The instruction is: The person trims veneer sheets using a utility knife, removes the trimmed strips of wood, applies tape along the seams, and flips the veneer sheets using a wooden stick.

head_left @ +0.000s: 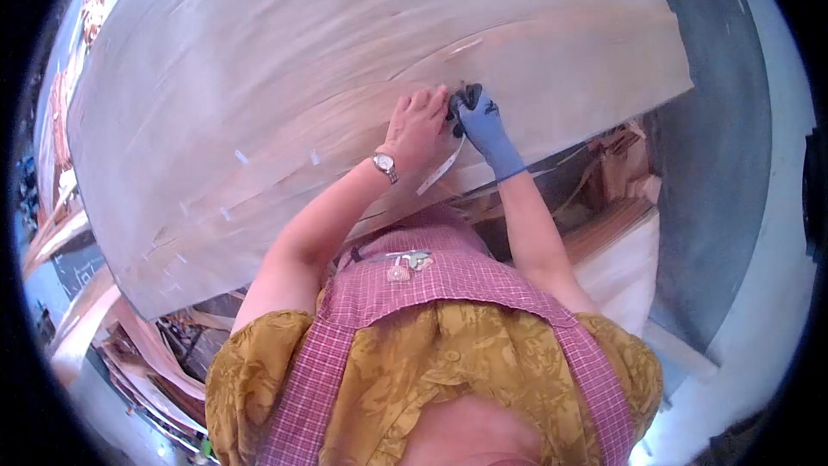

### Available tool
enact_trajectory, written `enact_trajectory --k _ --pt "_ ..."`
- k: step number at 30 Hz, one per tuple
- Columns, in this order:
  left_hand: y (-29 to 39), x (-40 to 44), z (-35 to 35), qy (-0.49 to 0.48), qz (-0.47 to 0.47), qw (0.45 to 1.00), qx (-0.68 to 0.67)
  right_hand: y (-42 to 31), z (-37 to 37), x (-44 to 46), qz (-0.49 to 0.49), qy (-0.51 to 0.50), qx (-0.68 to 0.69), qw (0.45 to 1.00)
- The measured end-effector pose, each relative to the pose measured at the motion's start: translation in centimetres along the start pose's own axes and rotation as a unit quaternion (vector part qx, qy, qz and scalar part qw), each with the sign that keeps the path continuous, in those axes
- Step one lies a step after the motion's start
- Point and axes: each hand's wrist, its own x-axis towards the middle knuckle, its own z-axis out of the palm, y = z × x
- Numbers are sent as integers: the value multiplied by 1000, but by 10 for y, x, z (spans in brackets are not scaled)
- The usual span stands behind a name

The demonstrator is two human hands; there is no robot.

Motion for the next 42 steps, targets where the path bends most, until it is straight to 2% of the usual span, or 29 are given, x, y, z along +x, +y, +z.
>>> enact_trajectory --k 1,2,5,6,9,11,12,15,18,21,23,27,30,33,35,37,38,41,42 --pt "1 0 2 6 4 1000 6 -5 -5 0 -3 -4 -17 1000" --pt "0 -1 4 12 9 1000 14 24 -12 3 -57 -59 -165 983" --pt "1 -2 -2 27 10 999 23 -9 -41 11 -75 -101 -391 912" --pt "0 0 -4 30 9 999 24 -22 -42 19 -71 -85 -390 914" --pt "-7 3 -8 5 -4 999 -35 -37 -37 47 -149 -45 -251 955" --pt "-14 7 -10 -30 -9 996 -85 -57 -32 58 -16 -115 -8 993" --pt "-18 9 -10 -45 -12 993 -110 -65 -28 62 53 -146 112 981" --pt "-31 10 2 106 -146 971 -156 -54 -5 80 99 -174 177 964" --pt "-39 41 -21 121 -227 966 -28 -56 2 85 134 -185 189 955" --pt "-53 47 -5 94 -172 980 42 -61 -5 81 105 -171 139 970" --pt "-53 47 -4 82 -190 977 55 -50 -13 70 83 -163 72 981" --pt "-46 49 -5 102 -221 968 55 -34 -18 68 139 -171 113 969" --pt "-40 48 3 111 -216 968 61 -28 -18 70 122 -180 134 967" --pt "-22 45 10 72 -186 976 89 -27 -22 72 89 -201 102 970" --pt "-17 44 9 61 -187 974 112 -24 -40 76 -67 -159 -82 982" --pt "-18 44 8 61 -181 975 114 -19 -65 83 -215 -102 -269 934" --pt "-19 45 10 70 -179 974 115 -13 -80 91 -184 -80 -210 957" --pt "-11 71 -11 6 -240 968 75 16 -128 122 -66 -31 -36 997" --pt "-13 85 -6 53 -220 972 63 23 -142 133 -8 -26 17 1000"
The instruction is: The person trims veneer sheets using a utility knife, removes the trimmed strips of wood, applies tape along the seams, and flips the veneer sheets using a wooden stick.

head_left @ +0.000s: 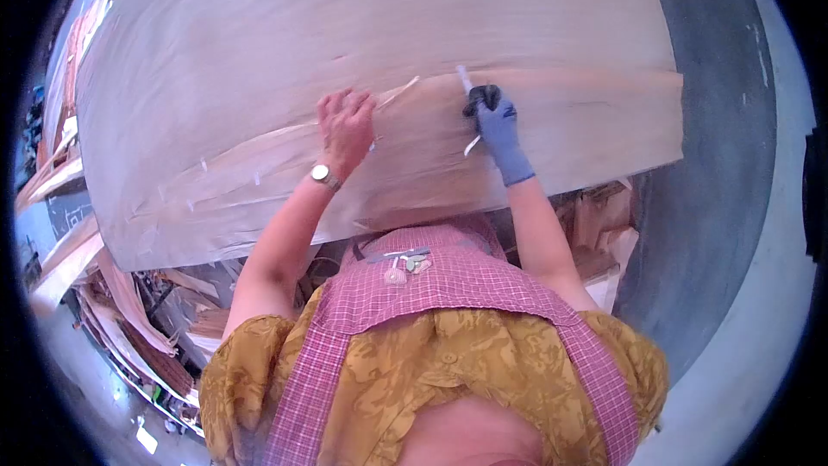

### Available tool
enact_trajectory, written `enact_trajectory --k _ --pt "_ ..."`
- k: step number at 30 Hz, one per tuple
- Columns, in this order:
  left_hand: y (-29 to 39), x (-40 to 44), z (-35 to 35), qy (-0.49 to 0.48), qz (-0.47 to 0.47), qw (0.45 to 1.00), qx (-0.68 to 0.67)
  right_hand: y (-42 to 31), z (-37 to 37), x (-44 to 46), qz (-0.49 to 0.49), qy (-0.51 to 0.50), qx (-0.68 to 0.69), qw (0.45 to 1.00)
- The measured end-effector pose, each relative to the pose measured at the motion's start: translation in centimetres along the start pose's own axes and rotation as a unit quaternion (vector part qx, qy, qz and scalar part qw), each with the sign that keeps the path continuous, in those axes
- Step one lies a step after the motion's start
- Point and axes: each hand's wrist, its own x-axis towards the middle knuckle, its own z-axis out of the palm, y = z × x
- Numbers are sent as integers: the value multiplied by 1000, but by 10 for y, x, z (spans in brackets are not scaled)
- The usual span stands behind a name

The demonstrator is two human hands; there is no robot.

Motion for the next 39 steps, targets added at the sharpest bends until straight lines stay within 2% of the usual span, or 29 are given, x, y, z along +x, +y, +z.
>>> enact_trajectory --k 1,4,6,7,8,11,15,18,19,21,22,25,27,30,31,33,34,35,37,39 --pt "15 14 10 -1 32 999 -14 8 -10 6 58 6 55 997" --pt "85 70 28 -3 124 992 -29 9 -16 18 111 -18 83 990" --pt "114 85 54 -13 171 985 -3 31 -6 23 1 38 7 999" --pt "115 85 58 -15 168 986 -13 41 -4 24 -52 63 -32 996" --pt "112 84 62 -18 167 986 -21 39 -14 23 -112 29 -111 987" --pt "110 94 51 -36 168 985 -34 0 -72 22 -33 54 -268 961" --pt "148 124 53 -40 148 986 -61 47 -148 81 -46 99 -116 987" --pt "210 171 65 -32 161 976 -140 64 -167 121 -18 69 -117 991" --pt "227 183 68 -32 169 970 -174 66 -171 124 -16 76 -179 981" --pt "245 194 81 -61 179 971 -150 56 -175 124 -9 89 -306 948" --pt "252 198 88 -73 183 970 -140 50 -180 110 -10 101 -327 939" --pt "263 188 83 -64 204 973 -82 105 -181 77 -82 132 -349 924" --pt "262 185 97 -53 196 977 -68 84 -175 48 -17 90 -154 984" --pt "265 188 102 -48 190 979 -60 69 -183 27 -28 116 -287 951" --pt "268 189 102 -54 187 979 -54 77 -195 35 -76 169 -235 954" --pt "285 210 83 -129 147 979 -53 102 -234 60 -171 270 -122 940" --pt "299 217 79 -169 127 976 -53 94 -270 68 -56 200 -68 976" --pt "314 228 87 -124 146 979 -65 102 -290 84 -38 212 41 976" --pt "359 254 114 -36 178 980 -87 107 -340 113 13 165 26 986" --pt "403 288 130 -13 235 971 -52 120 -356 149 74 130 56 987"
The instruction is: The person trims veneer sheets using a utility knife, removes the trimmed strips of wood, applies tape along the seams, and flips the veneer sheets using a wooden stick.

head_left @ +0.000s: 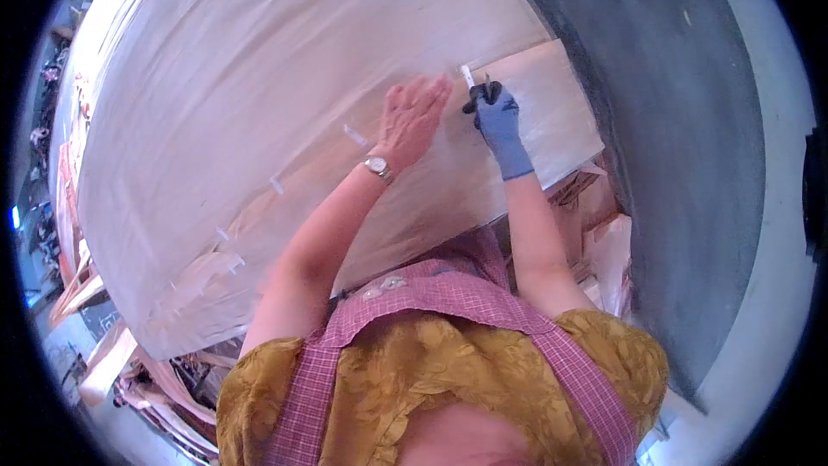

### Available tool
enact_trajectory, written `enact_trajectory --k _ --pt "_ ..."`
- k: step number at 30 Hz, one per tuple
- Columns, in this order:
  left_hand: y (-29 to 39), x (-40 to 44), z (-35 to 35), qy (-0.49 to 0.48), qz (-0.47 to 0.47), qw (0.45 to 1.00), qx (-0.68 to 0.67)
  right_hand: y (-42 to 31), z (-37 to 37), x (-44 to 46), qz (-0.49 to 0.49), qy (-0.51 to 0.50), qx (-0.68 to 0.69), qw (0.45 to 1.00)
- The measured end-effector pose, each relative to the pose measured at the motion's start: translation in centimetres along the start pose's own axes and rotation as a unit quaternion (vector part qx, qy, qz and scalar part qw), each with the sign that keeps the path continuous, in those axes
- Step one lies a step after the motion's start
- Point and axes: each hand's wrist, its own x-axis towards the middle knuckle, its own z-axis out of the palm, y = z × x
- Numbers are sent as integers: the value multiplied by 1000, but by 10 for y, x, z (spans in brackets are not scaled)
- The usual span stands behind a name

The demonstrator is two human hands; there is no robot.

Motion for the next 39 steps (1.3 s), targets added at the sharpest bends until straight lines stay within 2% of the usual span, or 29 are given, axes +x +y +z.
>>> enact_trajectory --k 1,4,5,8,9,12,15,18,21,24,27,29,30,32,34,36,39 --pt "14 14 8 -6 27 1000 14 10 -3 10 45 -21 8 999" --pt "31 39 39 -52 -43 998 15 46 8 38 -120 9 -89 989" --pt "31 43 44 -57 -42 997 16 40 0 39 -190 -3 -215 958" --pt "32 49 41 -76 -48 996 12 -2 -44 48 -129 -50 -351 926" --pt "44 56 37 -87 -60 994 11 13 -67 58 -108 -34 -336 935" --pt "60 79 40 -78 -57 995 40 33 -108 101 -82 -17 -88 993" --pt "89 109 56 -46 -47 998 17 31 -125 144 -93 -20 -58 994" --pt "94 109 65 -44 -63 997 -13 4 -133 145 -124 -9 -331 935" --pt "94 109 71 -46 -83 995 -26 -10 -162 136 -55 -13 -445 894" --pt "96 106 64 -50 -90 994 -23 -35 -159 144 -151 91 -370 912" --pt "96 113 63 -54 -91 992 -65 -41 -121 175 -270 157 -370 875" --pt "88 113 45 -65 -121 982 -130 12 -102 215 -433 99 -360 821" --pt "76 104 42 -29 -175 977 -123 29 -84 233 -513 72 -342 784" --pt "43 82 41 53 -271 955 -107 -6 -85 206 -340 64 -336 876" --pt "-11 24 50 83 -399 912 56 -11 -88 201 -338 83 -357 867" --pt "-51 -14 28 145 -504 841 137 -17 -85 201 -335 68 -348 873" --pt "-75 -34 33 85 -535 822 174 -11 -80 210 -351 85 -359 861"
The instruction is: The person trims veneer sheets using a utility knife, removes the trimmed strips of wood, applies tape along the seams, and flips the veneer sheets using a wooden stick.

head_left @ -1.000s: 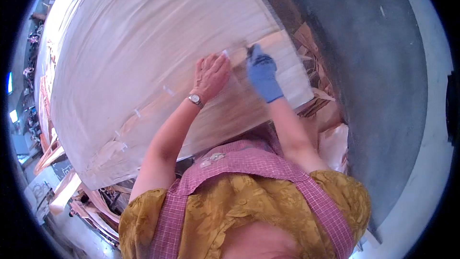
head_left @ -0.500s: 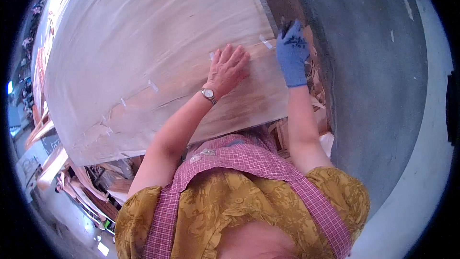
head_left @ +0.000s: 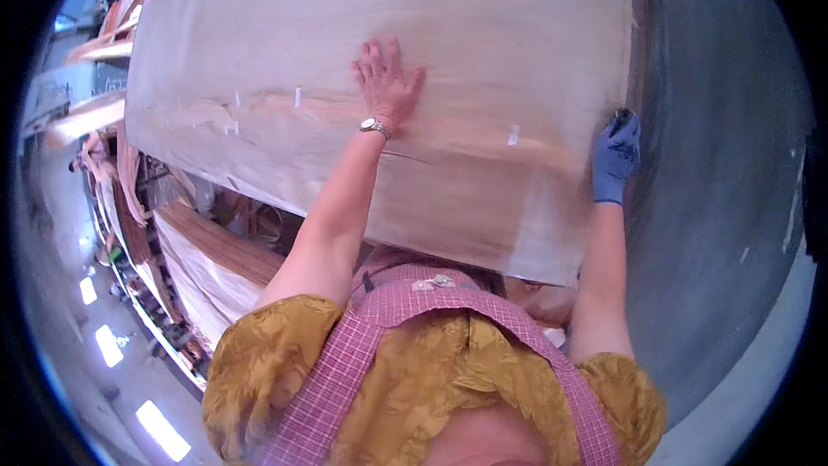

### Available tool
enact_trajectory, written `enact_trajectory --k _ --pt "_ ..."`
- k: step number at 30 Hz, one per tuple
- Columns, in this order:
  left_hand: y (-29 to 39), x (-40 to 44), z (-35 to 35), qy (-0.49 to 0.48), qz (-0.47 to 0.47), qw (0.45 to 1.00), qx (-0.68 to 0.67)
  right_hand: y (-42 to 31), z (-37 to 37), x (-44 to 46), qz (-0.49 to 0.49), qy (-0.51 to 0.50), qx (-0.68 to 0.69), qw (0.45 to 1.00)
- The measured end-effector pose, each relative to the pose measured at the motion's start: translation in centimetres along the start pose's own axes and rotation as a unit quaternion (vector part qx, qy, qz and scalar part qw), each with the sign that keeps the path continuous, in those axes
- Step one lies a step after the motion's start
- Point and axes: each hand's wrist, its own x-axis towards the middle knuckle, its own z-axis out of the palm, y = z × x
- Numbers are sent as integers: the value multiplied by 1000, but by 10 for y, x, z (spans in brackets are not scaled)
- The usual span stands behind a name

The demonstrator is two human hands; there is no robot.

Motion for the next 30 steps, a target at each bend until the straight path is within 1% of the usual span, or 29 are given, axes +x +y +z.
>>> enact_trajectory --k 1,2,3,4,5,7,8,10,11,12,14,15,16,17,19,20,23,24,25,26,28,29,30 --pt "-6 -4 8 -3 7 1000 -1 3 3 -2 -11 7 -8 1000" --pt "-9 -15 19 -6 12 1000 0 9 -2 -3 -40 -8 -28 999" --pt "-19 -1 21 10 21 1000 4 10 1 0 -37 -5 -15 999" --pt "-25 7 7 -58 -13 991 -121 12 5 2 -35 0 0 999" --pt "-38 13 -3 -32 -15 992 -121 11 3 2 -37 11 3 999" --pt "-68 4 -13 4 -23 992 -125 11 -5 -4 -25 -11 -1 1000" --pt "-94 5 -21 43 -49 996 -61 8 -11 -3 -12 -40 -7 999" --pt "-159 0 4 20 -127 992 9 33 12 -4 -57 9 0 998" --pt "-184 -1 12 9 -170 985 43 32 16 -2 -77 36 -14 996" --pt "-171 1 -17 -62 -186 979 52 31 18 -2 -98 58 -29 993" --pt "-189 -8 9 -21 -175 984 -24 50 33 2 -61 13 -41 997" --pt "-203 -7 16 5 -161 985 -59 44 38 0 -83 40 -39 995" --pt "-193 -14 -14 -19 -169 983 -63 41 42 -1 -99 68 -37 992" --pt "-198 -17 -26 31 -170 985 -30 44 43 -3 -112 94 -40 988" --pt "-216 -28 -35 127 -171 976 33 64 56 -4 -83 71 -23 994" --pt "-239 -26 -35 156 -204 966 26 67 65 1 -71 62 -14 995" --pt "-291 -34 -14 5 -349 937 7 39 41 -5 -28 5 -9 1000" --pt "-295 -25 -15 6 -350 937 -9 38 45 -6 -42 64 -29 997" --pt "-297 -26 -17 1 -348 937 -21 42 42 -7 -35 47 -28 998" --pt "-301 -33 -22 -4 -349 937 -30 30 27 -14 -28 26 -24 999" --pt "-315 -52 -40 24 -309 947 -82 17 32 -13 -7 -11 16 1000" --pt "-316 -69 -49 40 -290 950 -108 26 41 -5 -15 0 -20 1000" --pt "-316 -99 -59 65 -277 954 -98 36 50 0 -23 6 -58 998"
